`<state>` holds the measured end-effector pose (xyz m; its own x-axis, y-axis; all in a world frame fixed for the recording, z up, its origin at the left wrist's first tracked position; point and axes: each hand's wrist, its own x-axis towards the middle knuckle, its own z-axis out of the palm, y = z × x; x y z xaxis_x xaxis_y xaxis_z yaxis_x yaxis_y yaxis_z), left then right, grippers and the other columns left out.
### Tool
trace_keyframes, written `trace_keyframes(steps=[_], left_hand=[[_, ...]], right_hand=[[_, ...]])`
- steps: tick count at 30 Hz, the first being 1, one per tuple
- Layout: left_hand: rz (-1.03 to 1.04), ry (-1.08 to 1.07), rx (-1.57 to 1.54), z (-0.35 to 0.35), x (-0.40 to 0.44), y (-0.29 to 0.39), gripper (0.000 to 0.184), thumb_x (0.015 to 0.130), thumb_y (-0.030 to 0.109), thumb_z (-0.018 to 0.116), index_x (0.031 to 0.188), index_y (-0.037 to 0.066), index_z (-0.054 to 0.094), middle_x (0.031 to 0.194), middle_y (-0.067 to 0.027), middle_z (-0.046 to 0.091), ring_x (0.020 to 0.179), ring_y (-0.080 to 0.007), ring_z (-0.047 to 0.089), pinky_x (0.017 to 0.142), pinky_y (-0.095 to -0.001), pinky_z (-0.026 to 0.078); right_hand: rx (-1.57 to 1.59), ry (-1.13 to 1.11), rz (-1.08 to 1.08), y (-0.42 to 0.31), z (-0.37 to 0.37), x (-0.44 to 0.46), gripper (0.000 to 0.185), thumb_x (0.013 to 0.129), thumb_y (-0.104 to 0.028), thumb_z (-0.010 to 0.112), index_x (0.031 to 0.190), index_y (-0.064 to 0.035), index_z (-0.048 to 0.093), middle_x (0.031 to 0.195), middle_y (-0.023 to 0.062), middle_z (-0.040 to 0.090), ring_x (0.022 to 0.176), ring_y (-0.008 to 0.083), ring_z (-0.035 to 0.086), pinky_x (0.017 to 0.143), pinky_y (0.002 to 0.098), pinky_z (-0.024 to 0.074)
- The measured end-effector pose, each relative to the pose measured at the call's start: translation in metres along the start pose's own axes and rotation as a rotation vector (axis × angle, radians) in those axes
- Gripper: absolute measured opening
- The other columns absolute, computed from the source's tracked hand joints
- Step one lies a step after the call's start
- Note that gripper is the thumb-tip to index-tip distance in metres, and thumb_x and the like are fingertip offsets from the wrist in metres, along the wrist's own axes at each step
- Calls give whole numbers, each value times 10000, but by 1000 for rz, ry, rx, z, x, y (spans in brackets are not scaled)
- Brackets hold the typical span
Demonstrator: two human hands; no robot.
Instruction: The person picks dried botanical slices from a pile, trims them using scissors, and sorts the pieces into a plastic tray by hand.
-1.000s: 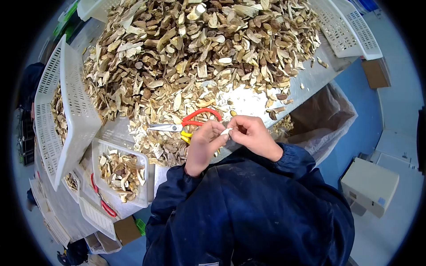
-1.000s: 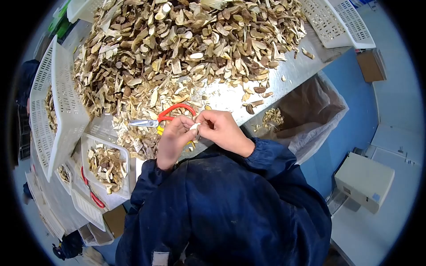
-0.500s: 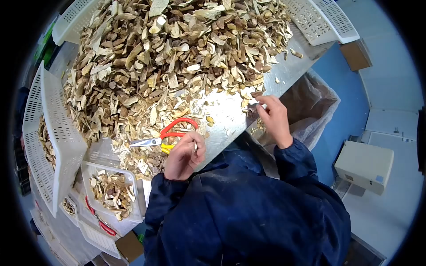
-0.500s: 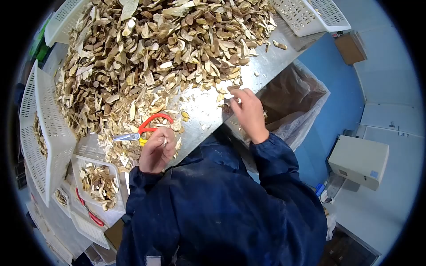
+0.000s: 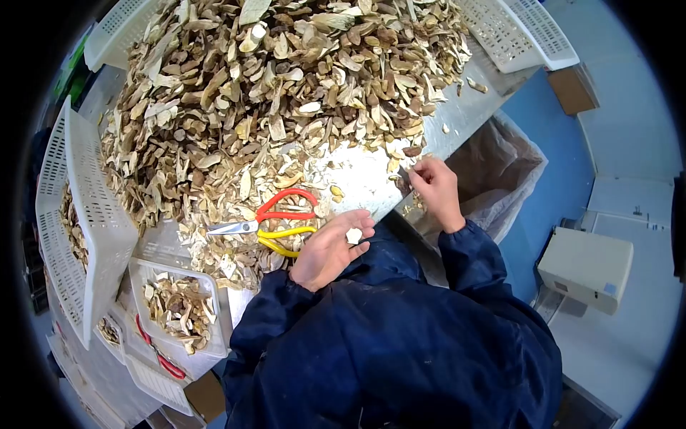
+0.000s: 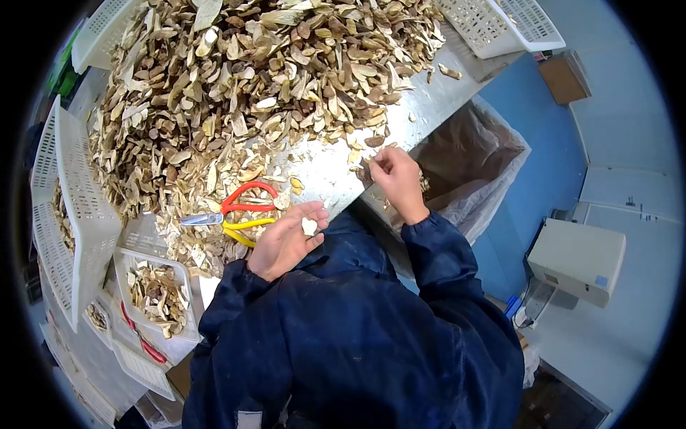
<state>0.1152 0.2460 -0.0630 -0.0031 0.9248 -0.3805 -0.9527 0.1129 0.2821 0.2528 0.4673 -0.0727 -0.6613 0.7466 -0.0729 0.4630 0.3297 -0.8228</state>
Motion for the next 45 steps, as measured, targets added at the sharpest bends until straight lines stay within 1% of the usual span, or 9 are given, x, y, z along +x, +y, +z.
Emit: trace_keyframes(steps=[4, 8, 13, 16, 21, 30, 32, 38, 45], left_hand=[[96, 47, 121, 4, 2, -5, 362, 962, 163, 468, 1292, 13, 467, 1058, -37, 525, 946, -114, 492, 816, -262, 422], [230, 200, 471, 15, 8, -4, 344, 939, 145, 546, 1257, 16, 525, 886, 20, 532, 805, -72, 489, 739, -225, 410], [448, 317, 716, 4, 11, -3, 135, 868, 109, 620, 925, -11, 645, 916, -59, 583, 856, -142, 540, 774, -260, 421], [522, 355, 879, 10, 3, 4, 138, 877, 109, 607, 931, -12, 644, 912, -63, 597, 860, -138, 552, 771, -256, 421], [326, 275, 948, 19, -5, 9, 157, 899, 121, 577, 857, -28, 603, 698, -47, 619, 552, -78, 540, 519, -231, 408], [456, 212, 1252, 12, -13, 8, 186, 882, 152, 604, 959, -18, 602, 809, -125, 609, 739, -231, 588, 703, -313, 446], [410, 171, 1200, 9, -14, 8, 183, 890, 155, 595, 961, -13, 605, 792, -96, 608, 715, -191, 571, 687, -289, 439], [105, 147, 729, 2, -17, 7, 166, 920, 151, 553, 934, 0, 621, 732, 16, 552, 643, -65, 475, 592, -220, 386], [95, 137, 835, 17, -20, 12, 154, 927, 149, 547, 896, 19, 623, 651, 54, 462, 566, -17, 373, 497, -184, 286]], right_hand=[[1129, -466, 546, -29, -7, -18, 187, 927, -169, 559, 878, 10, 579, 701, -13, 499, 560, 48, 433, 422, 187, 344], [1564, -696, 759, -37, 29, -39, 213, 959, -181, 490, 1026, 14, 543, 825, 56, 581, 550, 49, 413, 400, 169, 332], [1228, -718, 599, -63, 44, -45, 249, 953, -157, 514, 1120, 21, 559, 816, 32, 593, 554, 49, 453, 436, 170, 357], [812, -563, 413, -69, 39, -46, 207, 937, -176, 558, 1031, 1, 610, 759, 3, 592, 562, 36, 467, 471, 168, 363], [534, -511, 140, -71, 29, -41, 199, 921, -205, 592, 865, -15, 609, 682, -39, 561, 595, 23, 457, 524, 193, 361], [298, -657, 0, -75, 26, -41, 201, 920, -161, 521, 792, -11, 563, 627, -18, 503, 582, 48, 424, 526, 229, 348], [274, -683, -105, -68, 30, -41, 206, 930, -161, 499, 794, -18, 559, 611, -21, 479, 560, 45, 411, 510, 223, 335], [1047, -682, 559, -64, 35, -39, 218, 950, -173, 448, 764, -62, 476, 583, -40, 373, 505, 40, 312, 468, 215, 273], [368, -650, -59, -77, 37, -51, 296, 957, -207, 517, 771, 17, 572, 633, 4, 578, 584, 74, 496, 538, 241, 396]])
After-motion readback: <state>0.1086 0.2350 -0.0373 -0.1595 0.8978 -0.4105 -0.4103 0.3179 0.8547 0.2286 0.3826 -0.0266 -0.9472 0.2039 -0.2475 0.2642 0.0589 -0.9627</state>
